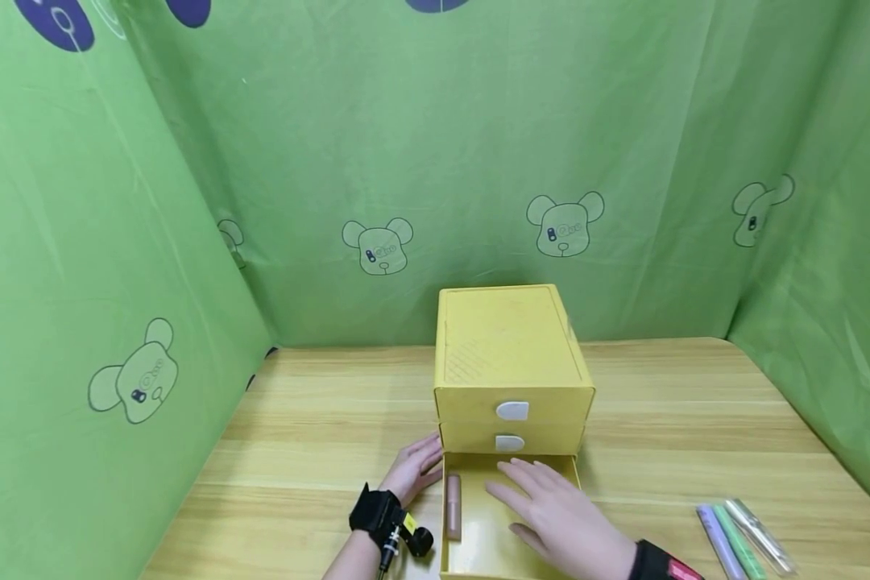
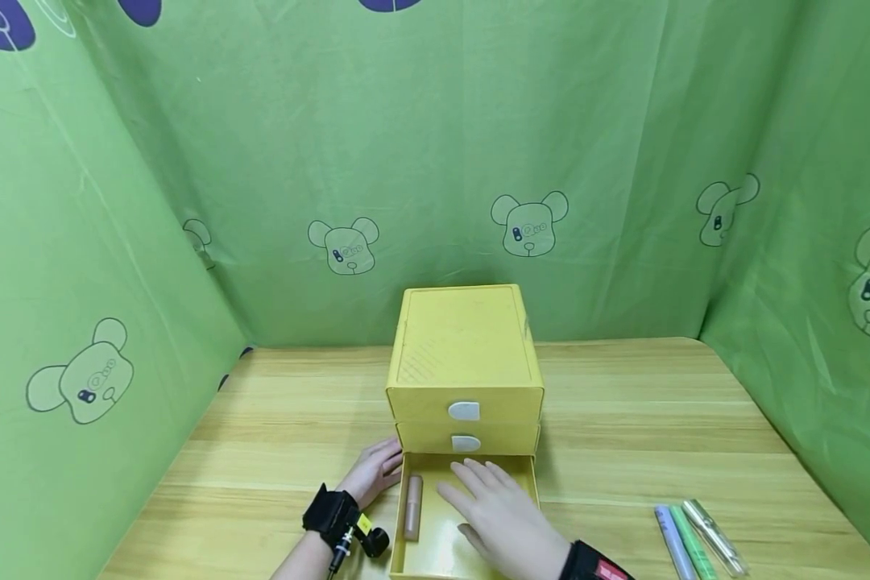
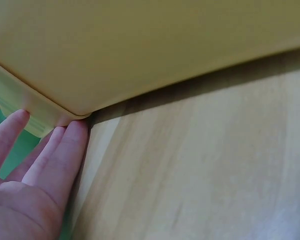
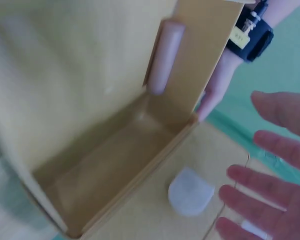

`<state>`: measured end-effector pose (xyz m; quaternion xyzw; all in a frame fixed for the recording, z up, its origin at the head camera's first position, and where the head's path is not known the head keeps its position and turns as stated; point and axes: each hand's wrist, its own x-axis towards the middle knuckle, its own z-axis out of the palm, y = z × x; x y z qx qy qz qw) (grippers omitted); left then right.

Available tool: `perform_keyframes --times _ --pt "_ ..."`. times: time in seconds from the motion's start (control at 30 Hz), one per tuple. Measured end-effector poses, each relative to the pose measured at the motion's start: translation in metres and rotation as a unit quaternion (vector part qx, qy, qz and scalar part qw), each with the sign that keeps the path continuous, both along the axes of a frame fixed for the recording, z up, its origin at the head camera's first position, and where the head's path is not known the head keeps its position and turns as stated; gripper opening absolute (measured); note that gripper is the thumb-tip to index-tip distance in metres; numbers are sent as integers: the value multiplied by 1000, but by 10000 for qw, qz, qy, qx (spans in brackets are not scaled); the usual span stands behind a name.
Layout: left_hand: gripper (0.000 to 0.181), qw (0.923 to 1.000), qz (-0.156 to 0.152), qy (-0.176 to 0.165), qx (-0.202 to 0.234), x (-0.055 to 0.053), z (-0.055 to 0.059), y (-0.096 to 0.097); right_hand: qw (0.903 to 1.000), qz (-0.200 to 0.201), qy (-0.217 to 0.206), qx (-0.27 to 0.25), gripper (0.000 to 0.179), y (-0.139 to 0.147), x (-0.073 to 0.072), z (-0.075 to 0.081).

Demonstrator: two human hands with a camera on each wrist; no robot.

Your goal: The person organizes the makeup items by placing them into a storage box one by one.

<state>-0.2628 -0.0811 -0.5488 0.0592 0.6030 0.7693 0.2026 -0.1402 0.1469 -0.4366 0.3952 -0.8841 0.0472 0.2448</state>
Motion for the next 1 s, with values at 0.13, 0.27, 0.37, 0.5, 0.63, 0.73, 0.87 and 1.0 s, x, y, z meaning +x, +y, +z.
perform_keyframes --times 0.13,0.27,0.37,0.5,0.63,0.73,0.87,1.0 --pt "58 10000 -9 4 -5 0 1 0 9990 16 397 -210 38 15 4 0" --pt "59 10000 1 0 -10 1 2 0 9959 -61 716 -557 51 30 3 0" --pt "59 10000 13 0 -1 2 2 0 9933 -312 836 -736 59 44 3 2" --pt "60 10000 -3 -9 -3 2 2 0 9888 -950 694 -913 64 69 4 4" --pt "60 10000 -67 20 -20 1 1 0 9799 -1666 195 -1083 44 98 4 3" --pt "61 10000 -91 33 -12 0 0 0 9705 -2110 -128 -1161 45 118 0 0" --pt "62 10000 -69 8 20 -1 -1 0 9540 -2613 -693 -1294 47 142 -6 -6" --pt "63 10000 -44 -15 29 -1 -2 0 9156 -3172 -2118 -1276 44 165 -10 -12"
